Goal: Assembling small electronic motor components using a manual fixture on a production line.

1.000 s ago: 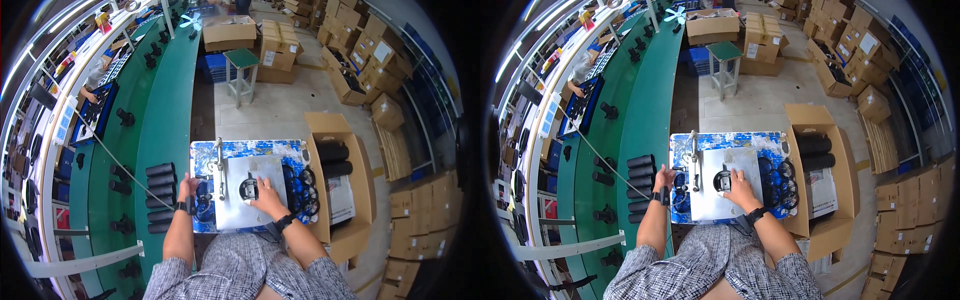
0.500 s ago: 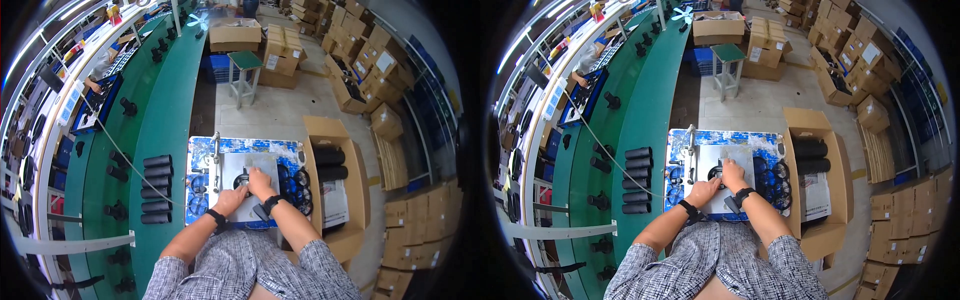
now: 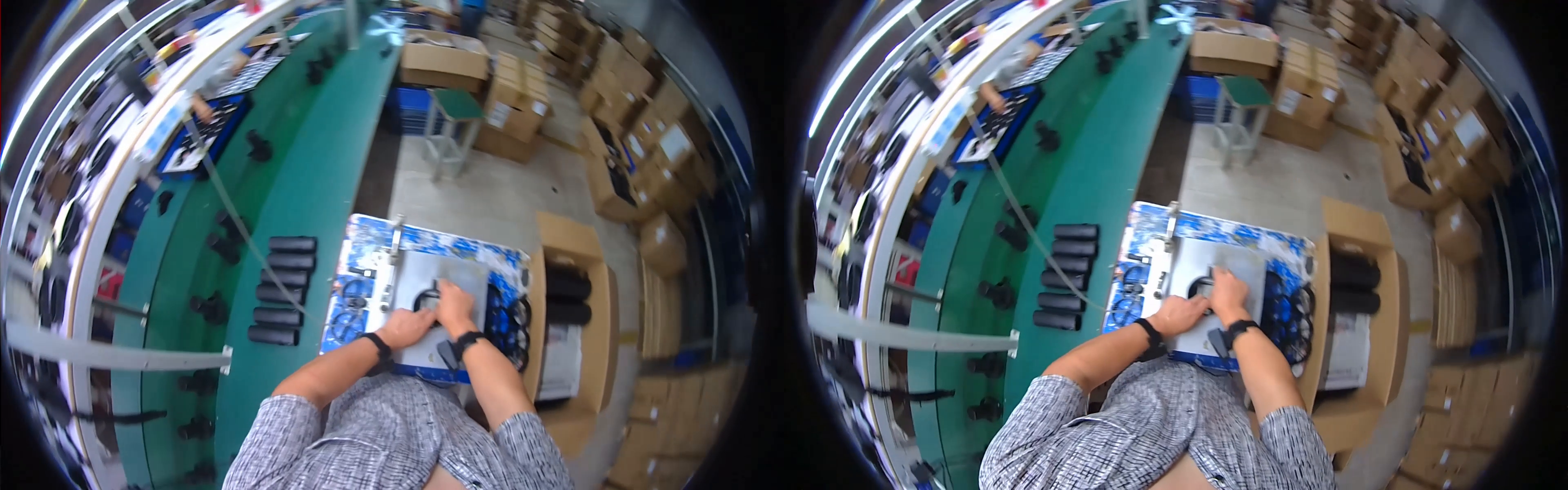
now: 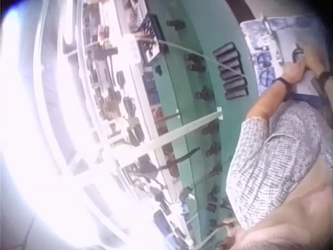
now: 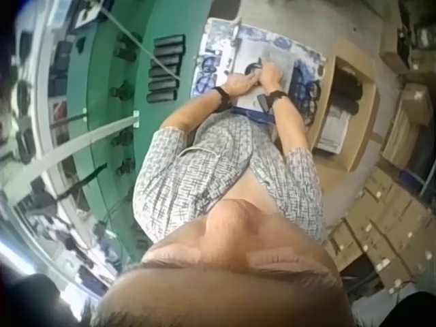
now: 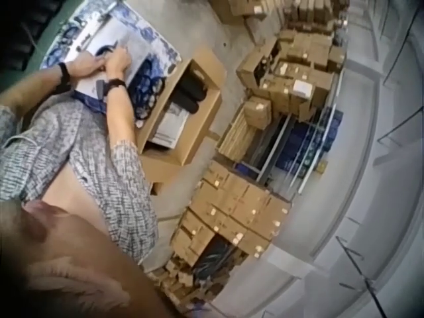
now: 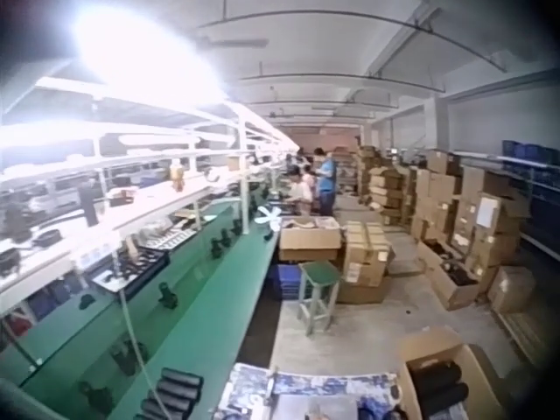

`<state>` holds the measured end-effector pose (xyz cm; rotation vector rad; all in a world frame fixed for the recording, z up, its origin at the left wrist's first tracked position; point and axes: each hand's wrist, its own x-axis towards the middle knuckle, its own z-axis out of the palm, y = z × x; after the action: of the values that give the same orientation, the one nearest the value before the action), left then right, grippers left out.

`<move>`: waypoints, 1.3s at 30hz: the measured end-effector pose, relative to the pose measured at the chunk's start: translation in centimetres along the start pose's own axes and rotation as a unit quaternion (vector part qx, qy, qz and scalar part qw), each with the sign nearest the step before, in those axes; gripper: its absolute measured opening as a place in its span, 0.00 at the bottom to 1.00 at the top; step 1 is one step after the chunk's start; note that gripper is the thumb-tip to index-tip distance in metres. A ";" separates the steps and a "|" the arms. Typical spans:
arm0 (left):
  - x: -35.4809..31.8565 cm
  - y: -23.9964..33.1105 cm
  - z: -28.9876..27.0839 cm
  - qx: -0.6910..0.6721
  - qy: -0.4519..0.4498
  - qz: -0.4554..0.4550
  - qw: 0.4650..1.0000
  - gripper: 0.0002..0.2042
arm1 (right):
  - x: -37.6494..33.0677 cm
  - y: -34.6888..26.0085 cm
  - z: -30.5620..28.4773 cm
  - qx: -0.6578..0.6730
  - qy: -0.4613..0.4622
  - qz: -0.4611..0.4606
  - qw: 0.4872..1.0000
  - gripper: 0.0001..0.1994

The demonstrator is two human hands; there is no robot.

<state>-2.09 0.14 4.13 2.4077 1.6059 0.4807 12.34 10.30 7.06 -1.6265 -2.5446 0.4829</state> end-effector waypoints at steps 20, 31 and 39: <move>-25.3 -35.5 -24.6 0.183 0.257 -0.423 0.850 0.21 | -14.2 3.1 -0.8 0.275 0.229 0.129 0.925 0.12; -26.6 -46.9 -19.9 0.103 0.086 -0.559 0.818 0.27 | -22.1 3.6 0.4 0.167 0.173 0.174 0.955 0.14; -22.8 -29.3 -35.7 0.073 0.225 -0.354 0.905 0.22 | -14.6 3.5 -1.8 0.276 0.182 0.126 0.935 0.08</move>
<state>-48.77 -9.90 23.52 1.6542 2.6170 0.8167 22.07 -1.02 9.16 -1.6290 -1.7360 0.7531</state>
